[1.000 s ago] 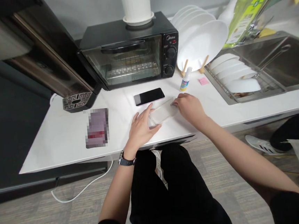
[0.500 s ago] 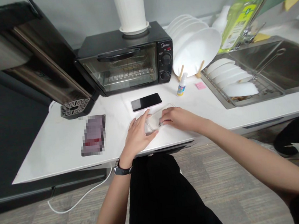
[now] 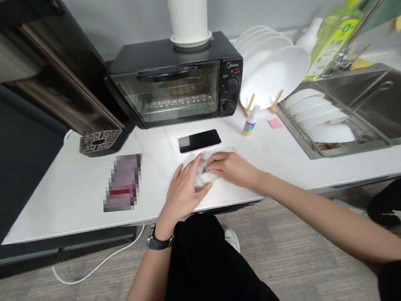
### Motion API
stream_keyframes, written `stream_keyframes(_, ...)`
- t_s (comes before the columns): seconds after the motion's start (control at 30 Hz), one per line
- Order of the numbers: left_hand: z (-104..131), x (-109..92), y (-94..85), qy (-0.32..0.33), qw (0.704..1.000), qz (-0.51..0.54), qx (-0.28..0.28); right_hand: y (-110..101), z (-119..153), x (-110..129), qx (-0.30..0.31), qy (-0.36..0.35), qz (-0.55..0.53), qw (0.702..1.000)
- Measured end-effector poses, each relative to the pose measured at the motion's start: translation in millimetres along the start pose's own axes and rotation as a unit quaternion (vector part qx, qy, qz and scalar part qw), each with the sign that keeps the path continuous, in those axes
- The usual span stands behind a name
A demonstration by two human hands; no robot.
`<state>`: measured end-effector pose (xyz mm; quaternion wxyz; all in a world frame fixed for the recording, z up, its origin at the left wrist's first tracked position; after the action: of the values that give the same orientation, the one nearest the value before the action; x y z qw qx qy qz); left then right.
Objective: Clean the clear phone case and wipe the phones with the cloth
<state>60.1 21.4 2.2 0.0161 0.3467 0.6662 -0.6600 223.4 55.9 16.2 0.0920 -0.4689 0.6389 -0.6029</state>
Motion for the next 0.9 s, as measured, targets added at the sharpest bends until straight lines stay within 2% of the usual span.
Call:
stream_keyframes(0.07, 0.8, 0.6, 0.4, -0.003, 1.000, 0.000, 0.002, 3.1, 2.7, 10.1, 0.027, -0.031, -0.036, 0.998)
stream_keyframes(0.13, 0.8, 0.8, 0.5, -0.006, 1.000, 0.004, 0.006, -3.8, 10.0, 10.0, 0.047, -0.035, -0.049, 0.997)
stream_keyframes(0.27, 0.0, -0.1, -1.6, -0.013, 1.000, 0.011, 0.012, -35.7, 27.1, -17.3, 0.085, 0.014, -0.026, 0.996)
stream_keyframes(0.37, -0.5, -1.2, -3.8, -0.018, 0.999, 0.021, 0.022, -52.7, 28.6, -40.7, 0.091, 0.046, 0.022, 0.995)
stream_keyframes(0.43, -0.7, -1.5, -4.4, -0.018, 0.999, 0.025, 0.030, -51.3, 20.2, -46.3, 0.076, 0.043, 0.056, 0.995)
stream_keyframes(0.5, -0.8, -0.8, -4.2, -0.017, 0.999, 0.023, 0.032, -40.1, 7.0, -41.9, 0.046, 0.030, 0.075, 0.996)
stream_keyframes(0.6, -0.7, 1.4, -2.8, -0.017, 0.999, 0.012, 0.024, -14.2, -8.9, -19.4, 0.015, -0.012, 0.050, 0.999)
stream_keyframes(0.7, -0.3, 2.9, -1.1, -0.016, 1.000, 0.009, 0.022, 1.8, -7.7, 4.8, 0.042, -0.074, -0.016, 0.996)
stream_keyframes(0.8, -0.3, 3.2, -1.0, -0.021, 0.999, 0.011, 0.027, -8.2, 6.4, 0.5, 0.085, -0.057, -0.060, 0.993)
stream_keyframes(0.9, -0.5, 2.5, -2.5, -0.021, 0.999, 0.011, 0.030, -33.1, 19.9, -30.2, 0.102, 0.018, -0.026, 0.994)
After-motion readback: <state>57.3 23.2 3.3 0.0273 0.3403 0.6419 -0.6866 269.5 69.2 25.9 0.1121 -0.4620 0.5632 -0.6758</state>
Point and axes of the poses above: each hand's wrist, its own z-axis away from the middle knuckle, its own y-axis out of the palm, x = y × z, the point moved 5 cm from there along -z, towards the middle knuckle
